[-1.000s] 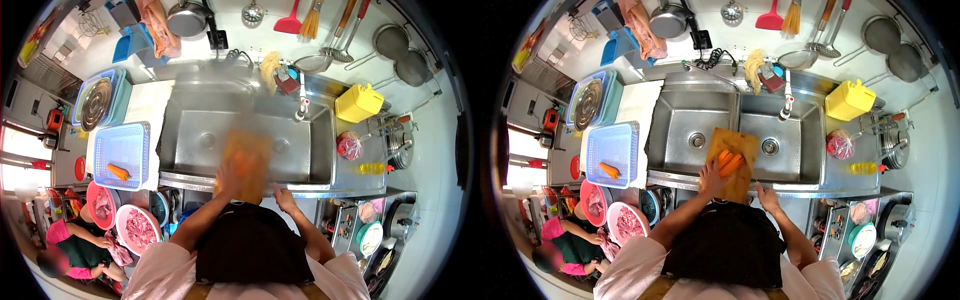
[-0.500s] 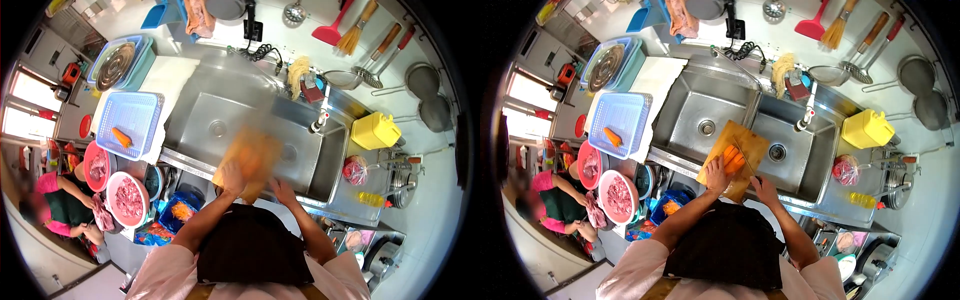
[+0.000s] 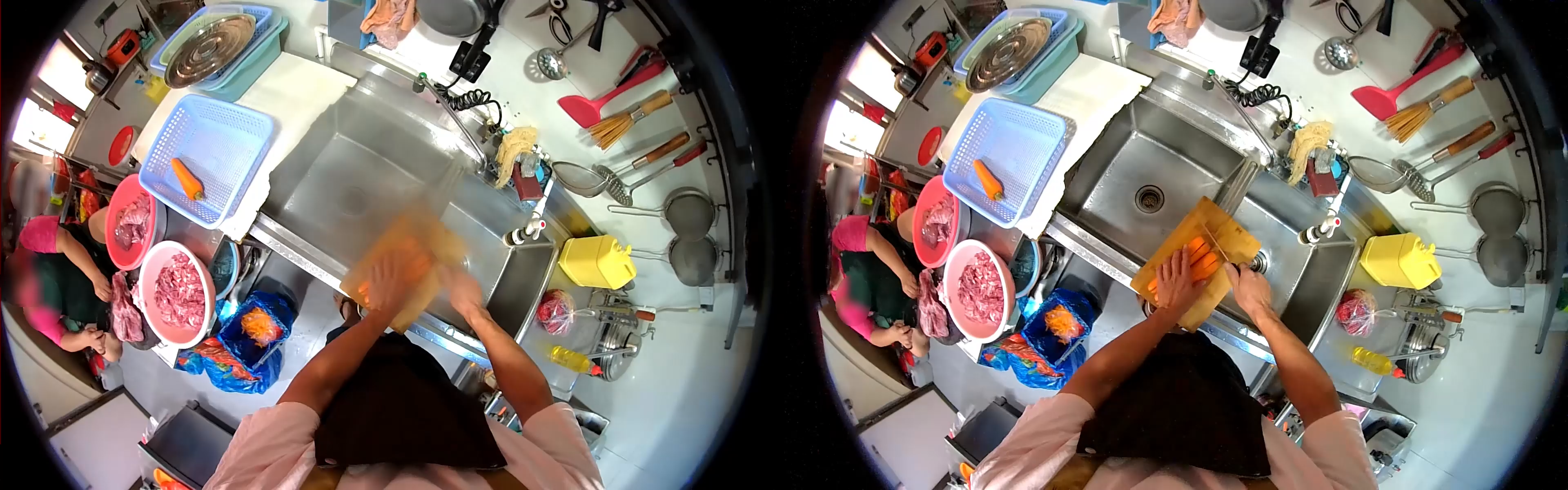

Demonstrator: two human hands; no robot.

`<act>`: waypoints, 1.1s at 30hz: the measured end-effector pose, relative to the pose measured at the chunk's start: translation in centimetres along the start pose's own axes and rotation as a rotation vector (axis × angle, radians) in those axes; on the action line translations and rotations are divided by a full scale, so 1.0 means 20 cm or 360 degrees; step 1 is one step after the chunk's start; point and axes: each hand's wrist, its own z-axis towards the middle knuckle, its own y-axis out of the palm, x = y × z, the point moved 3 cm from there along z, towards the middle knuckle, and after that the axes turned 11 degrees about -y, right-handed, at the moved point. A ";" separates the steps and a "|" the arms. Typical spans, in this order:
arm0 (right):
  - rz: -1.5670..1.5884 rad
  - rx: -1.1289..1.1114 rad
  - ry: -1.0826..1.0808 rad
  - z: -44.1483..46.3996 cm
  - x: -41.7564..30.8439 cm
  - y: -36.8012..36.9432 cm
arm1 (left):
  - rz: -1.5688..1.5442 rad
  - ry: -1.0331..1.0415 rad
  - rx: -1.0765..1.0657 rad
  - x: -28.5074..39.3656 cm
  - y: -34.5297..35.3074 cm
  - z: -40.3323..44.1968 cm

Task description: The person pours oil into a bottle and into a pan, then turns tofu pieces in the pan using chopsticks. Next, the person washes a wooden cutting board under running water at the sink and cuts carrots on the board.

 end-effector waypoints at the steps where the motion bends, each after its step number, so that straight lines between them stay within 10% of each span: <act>1: -0.0033 -0.0050 -0.0015 0.03 0.03 0.03 | 0.0026 0.0021 0.0027 -0.01 0.02 0.00; 33: 0.0443 0.0029 -0.0662 0.14 0.28 0.12 | 0.0311 -0.0160 0.0180 0.04 0.06 -0.12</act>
